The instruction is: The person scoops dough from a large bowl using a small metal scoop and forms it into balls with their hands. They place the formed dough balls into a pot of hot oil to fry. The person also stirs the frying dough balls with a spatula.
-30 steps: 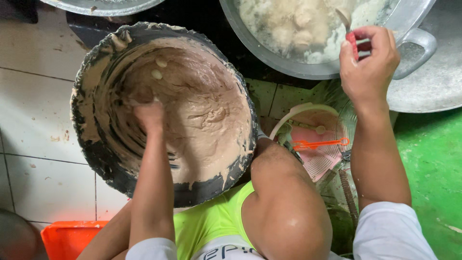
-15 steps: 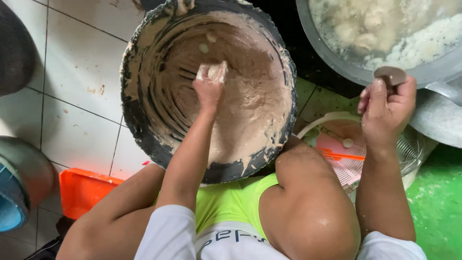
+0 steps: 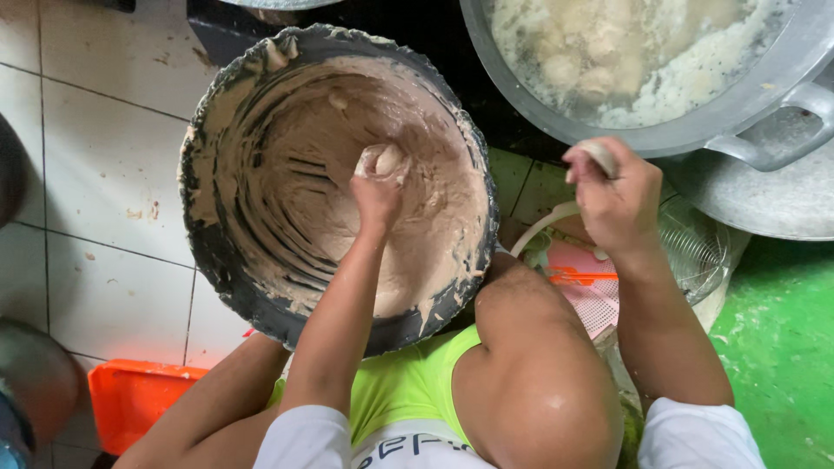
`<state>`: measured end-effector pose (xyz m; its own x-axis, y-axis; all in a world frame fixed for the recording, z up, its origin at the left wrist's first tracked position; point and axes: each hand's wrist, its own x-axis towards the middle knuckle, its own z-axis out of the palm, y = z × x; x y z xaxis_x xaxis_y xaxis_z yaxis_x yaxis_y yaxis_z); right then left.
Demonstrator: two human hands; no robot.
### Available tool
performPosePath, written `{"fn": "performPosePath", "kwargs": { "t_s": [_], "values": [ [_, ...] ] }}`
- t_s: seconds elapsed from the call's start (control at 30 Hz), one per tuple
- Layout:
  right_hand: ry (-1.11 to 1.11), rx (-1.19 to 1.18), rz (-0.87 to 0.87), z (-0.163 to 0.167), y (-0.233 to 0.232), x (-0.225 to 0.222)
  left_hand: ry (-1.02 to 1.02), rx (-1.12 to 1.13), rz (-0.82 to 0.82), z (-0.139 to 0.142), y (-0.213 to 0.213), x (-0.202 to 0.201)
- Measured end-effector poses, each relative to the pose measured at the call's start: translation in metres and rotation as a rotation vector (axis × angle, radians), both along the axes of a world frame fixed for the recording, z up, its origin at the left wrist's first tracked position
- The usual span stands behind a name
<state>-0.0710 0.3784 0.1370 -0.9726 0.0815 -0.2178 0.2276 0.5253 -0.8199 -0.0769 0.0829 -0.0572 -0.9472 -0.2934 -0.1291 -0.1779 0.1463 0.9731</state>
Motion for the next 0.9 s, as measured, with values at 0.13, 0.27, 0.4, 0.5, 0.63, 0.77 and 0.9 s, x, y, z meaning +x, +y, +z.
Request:
{"fn": "performPosePath", "kwargs": {
  "t_s": [0.13,0.27,0.4,0.5,0.63,0.77,0.9],
  "values": [
    [-0.095,0.328,0.299,0.026,-0.03,-0.019,-0.051,0.127,-0.027,0.046,0.017,0.004],
    [0.013,0.239,0.439,0.048,-0.047,-0.025,-0.126,0.204,-0.044,0.099,0.025,0.008],
    [-0.121,0.025,0.362,0.057,-0.059,-0.026,0.052,-0.054,-0.141,0.136,0.03,0.007],
    [-0.156,-0.044,0.336,0.058,-0.07,-0.022,0.144,-0.13,-0.157,0.151,0.035,0.006],
    [0.066,0.067,0.437,0.058,-0.078,-0.019,0.154,-0.145,-0.113,0.156,0.044,0.005],
    [0.019,0.033,0.462,0.05,-0.081,-0.013,0.069,-0.307,-0.153,0.153,0.05,0.008],
    [-0.003,-0.017,0.552,0.04,-0.077,-0.013,-0.019,-0.409,-0.248,0.148,0.049,0.011]
  ]
}}
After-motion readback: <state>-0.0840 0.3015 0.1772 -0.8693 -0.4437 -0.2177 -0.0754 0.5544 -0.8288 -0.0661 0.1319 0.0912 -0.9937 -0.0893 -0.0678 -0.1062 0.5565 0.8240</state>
